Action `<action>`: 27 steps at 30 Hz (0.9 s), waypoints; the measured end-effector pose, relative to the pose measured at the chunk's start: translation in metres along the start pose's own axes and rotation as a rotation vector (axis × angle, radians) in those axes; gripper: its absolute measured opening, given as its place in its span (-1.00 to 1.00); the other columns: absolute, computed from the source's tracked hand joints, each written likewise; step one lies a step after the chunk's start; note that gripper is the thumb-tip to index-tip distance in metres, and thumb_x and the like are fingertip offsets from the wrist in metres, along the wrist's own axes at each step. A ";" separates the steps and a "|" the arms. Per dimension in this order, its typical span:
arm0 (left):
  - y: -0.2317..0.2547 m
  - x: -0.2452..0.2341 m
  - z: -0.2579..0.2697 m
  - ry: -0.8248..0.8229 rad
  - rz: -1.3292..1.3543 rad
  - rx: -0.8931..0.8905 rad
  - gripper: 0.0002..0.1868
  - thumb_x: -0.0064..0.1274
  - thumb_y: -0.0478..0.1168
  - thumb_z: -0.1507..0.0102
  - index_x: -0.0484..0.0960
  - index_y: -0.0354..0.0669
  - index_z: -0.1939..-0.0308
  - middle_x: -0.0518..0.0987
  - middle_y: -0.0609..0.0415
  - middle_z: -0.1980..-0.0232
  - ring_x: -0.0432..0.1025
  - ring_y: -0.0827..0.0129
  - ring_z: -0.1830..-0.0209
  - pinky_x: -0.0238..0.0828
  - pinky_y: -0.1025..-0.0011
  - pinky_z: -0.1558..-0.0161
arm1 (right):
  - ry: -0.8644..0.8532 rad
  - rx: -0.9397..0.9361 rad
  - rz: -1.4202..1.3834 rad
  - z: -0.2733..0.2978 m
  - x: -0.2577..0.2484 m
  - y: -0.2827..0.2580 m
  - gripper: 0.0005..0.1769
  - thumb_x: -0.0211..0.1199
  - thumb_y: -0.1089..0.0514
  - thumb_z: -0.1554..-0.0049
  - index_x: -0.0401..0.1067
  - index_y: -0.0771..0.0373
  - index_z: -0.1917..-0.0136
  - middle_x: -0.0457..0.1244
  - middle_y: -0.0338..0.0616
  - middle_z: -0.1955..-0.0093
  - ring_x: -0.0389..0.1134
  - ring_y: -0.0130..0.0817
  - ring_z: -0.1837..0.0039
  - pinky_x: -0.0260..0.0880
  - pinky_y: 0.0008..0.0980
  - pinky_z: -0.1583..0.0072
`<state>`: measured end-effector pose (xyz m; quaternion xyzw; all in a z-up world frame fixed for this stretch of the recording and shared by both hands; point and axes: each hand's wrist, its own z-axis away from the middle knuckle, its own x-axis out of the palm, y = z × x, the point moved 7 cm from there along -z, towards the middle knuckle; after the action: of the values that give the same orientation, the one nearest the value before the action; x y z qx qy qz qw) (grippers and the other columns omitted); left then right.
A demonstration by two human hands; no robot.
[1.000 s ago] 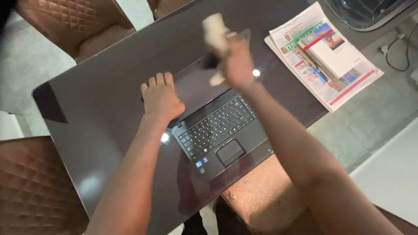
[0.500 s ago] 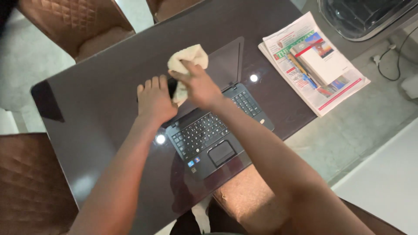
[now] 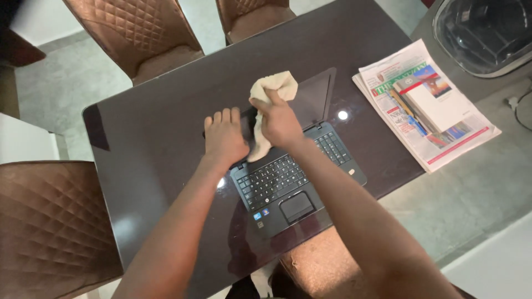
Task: Wiping down a glass table, a laptop, and a chair using a cleaning cloth.
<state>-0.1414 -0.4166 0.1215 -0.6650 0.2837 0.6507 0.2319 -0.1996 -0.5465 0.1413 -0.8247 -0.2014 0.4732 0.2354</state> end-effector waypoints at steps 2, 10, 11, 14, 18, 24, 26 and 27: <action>-0.001 0.000 -0.001 -0.012 0.000 -0.002 -0.14 0.30 -0.12 -0.03 0.33 -0.25 -0.38 0.46 -0.08 -0.22 0.34 0.11 -0.29 0.17 0.11 -0.28 | -0.099 0.087 0.032 -0.010 -0.005 0.017 -0.42 0.03 0.40 -0.12 0.47 0.04 -0.35 0.11 0.13 -0.58 0.35 0.10 -0.37 0.38 -0.14 -0.40; -0.004 0.008 -0.006 0.001 -0.016 -0.005 -0.10 0.32 -0.10 -0.03 0.30 -0.29 -0.39 0.45 -0.12 -0.19 0.33 0.09 -0.24 0.15 0.10 -0.23 | -0.124 0.248 0.358 -0.028 -0.050 0.065 -0.36 0.03 0.37 -0.11 0.45 -0.05 -0.40 0.05 0.13 -0.59 0.24 0.16 -0.40 0.30 -0.06 -0.37; -0.003 0.008 -0.004 -0.007 -0.028 -0.015 -0.14 0.30 -0.11 -0.06 0.31 -0.26 -0.39 0.45 -0.10 -0.20 0.34 0.11 -0.24 0.17 0.12 -0.24 | -0.166 0.325 0.365 -0.026 -0.041 0.058 -0.37 0.05 0.33 -0.09 0.40 0.03 -0.42 0.04 0.14 -0.60 0.25 0.13 -0.38 0.31 -0.06 -0.38; 0.000 0.003 -0.005 -0.048 -0.077 -0.029 -0.13 0.31 -0.08 -0.04 0.32 -0.22 -0.39 0.44 -0.05 -0.20 0.34 0.15 -0.24 0.17 0.14 -0.24 | -0.211 0.336 0.297 -0.015 0.002 0.011 -0.39 0.11 0.17 -0.09 0.36 -0.01 -0.43 0.00 0.19 -0.57 0.21 0.12 -0.39 0.25 -0.01 -0.39; 0.006 -0.006 0.000 -0.121 -0.109 -0.026 -0.03 0.31 0.19 -0.09 0.29 -0.33 -0.38 0.43 -0.11 -0.17 0.33 0.11 -0.20 0.16 0.12 -0.22 | -0.105 0.186 0.100 0.006 0.043 -0.030 -0.42 0.11 0.14 -0.20 0.30 -0.01 -0.49 0.02 0.15 -0.61 0.20 0.18 -0.45 0.33 -0.03 -0.39; 0.002 0.002 -0.005 -0.069 -0.097 -0.040 -0.03 0.33 0.09 -0.06 0.26 -0.32 -0.40 0.42 -0.13 -0.18 0.33 0.12 -0.20 0.15 0.14 -0.21 | -0.275 0.133 0.356 0.005 0.001 0.019 -0.20 0.11 0.19 -0.13 0.11 -0.23 -0.61 -0.09 0.20 -0.63 0.20 0.18 -0.44 0.36 -0.02 -0.32; 0.003 0.003 -0.002 -0.014 -0.104 -0.031 -0.08 0.31 0.01 -0.06 0.28 -0.30 -0.39 0.43 -0.11 -0.17 0.33 0.11 -0.20 0.16 0.13 -0.22 | -0.265 0.179 0.424 0.002 -0.016 0.056 -0.20 0.09 0.18 -0.15 0.06 -0.20 -0.62 -0.11 0.24 -0.63 0.19 0.18 -0.44 0.33 -0.01 -0.35; 0.003 0.002 -0.001 0.041 -0.111 -0.016 -0.12 0.30 -0.07 -0.06 0.31 -0.27 -0.39 0.44 -0.09 -0.17 0.34 0.11 -0.20 0.16 0.12 -0.23 | -0.253 0.230 0.492 -0.001 -0.025 0.076 -0.20 0.07 0.17 -0.17 0.01 -0.16 -0.64 -0.12 0.28 -0.63 0.18 0.18 -0.45 0.31 0.00 -0.37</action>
<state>-0.1426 -0.4197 0.1201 -0.6948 0.2458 0.6254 0.2565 -0.2020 -0.6218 0.1145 -0.7513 0.0316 0.6346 0.1785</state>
